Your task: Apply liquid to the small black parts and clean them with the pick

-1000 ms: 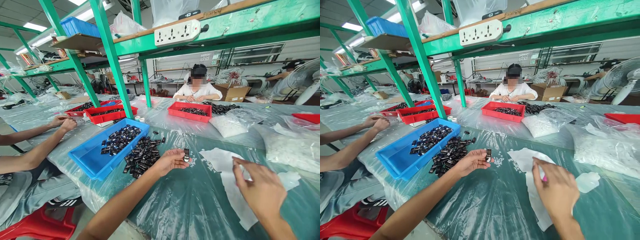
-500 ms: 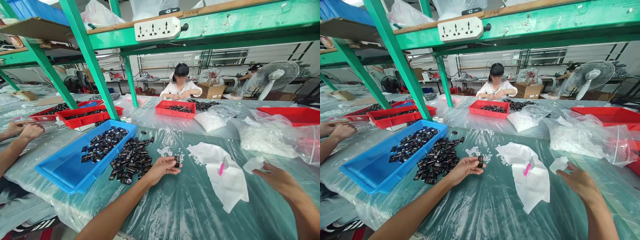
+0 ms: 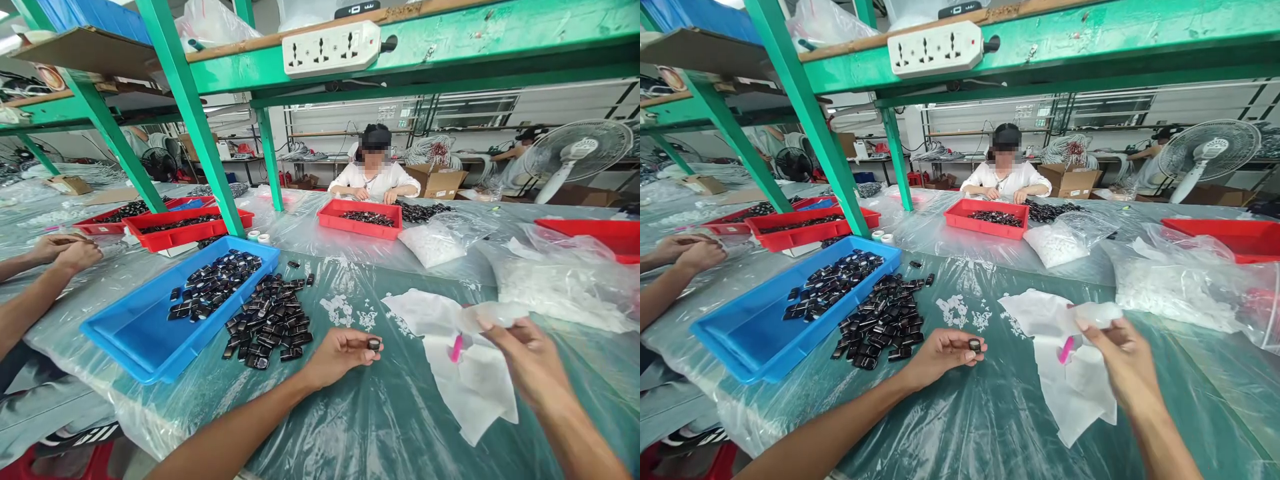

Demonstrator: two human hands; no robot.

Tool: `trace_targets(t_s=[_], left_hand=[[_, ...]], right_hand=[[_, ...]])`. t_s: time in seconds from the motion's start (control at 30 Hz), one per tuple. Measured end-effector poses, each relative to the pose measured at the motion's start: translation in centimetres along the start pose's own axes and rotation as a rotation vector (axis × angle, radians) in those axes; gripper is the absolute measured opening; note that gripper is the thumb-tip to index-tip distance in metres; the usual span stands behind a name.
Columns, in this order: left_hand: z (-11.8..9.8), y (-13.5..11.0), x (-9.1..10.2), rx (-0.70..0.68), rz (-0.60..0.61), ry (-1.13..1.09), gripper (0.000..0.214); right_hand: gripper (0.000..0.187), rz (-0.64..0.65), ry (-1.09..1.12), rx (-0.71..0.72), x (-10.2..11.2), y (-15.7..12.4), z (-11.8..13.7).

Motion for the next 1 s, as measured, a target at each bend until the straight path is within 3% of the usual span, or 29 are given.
trace_targets(t_s=[0.07,0.2,0.33,0.47,0.67,1.0], left_hand=[[-0.3,-0.2,-0.1,-0.023,-0.032,0.079,0.035],[-0.7,-0.6,0.2,-0.036,-0.109,0.303,0.028],[-1.2,-0.7,0.3,-0.068,-0.13,0.431,0.023],[-1.3,-0.6,0.7,-0.057,-0.162,0.453,0.021],[-0.9,-0.5,1.0,-0.03,-0.172,0.451,0.022],[-0.8,-0.4,1.3,-0.057,-0.168,0.494,0.021]], right_hand=[[0.044,0.149,0.251,-0.028,-3.6,-0.9,-0.6],[0.045,0.31,0.596,-0.067,-9.2,-3.3,-0.7],[0.03,0.492,0.901,-0.195,-13.0,-5.6,-0.3],[0.026,0.5,0.99,-0.281,-14.0,-6.3,-0.9],[0.028,0.251,1.062,-0.392,-13.6,-6.0,-3.7],[0.034,0.22,0.696,-0.269,-12.9,-6.3,-3.8]])
Point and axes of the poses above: each hand's wrist, its own y-axis towards the middle knuckle, its own x-axis out of the back of the hand, z = x × y, the point moved 8 cm from there along y, towards the middle knuckle, and after that the axes turned 8 degrees about z, right-handed, at the moved point
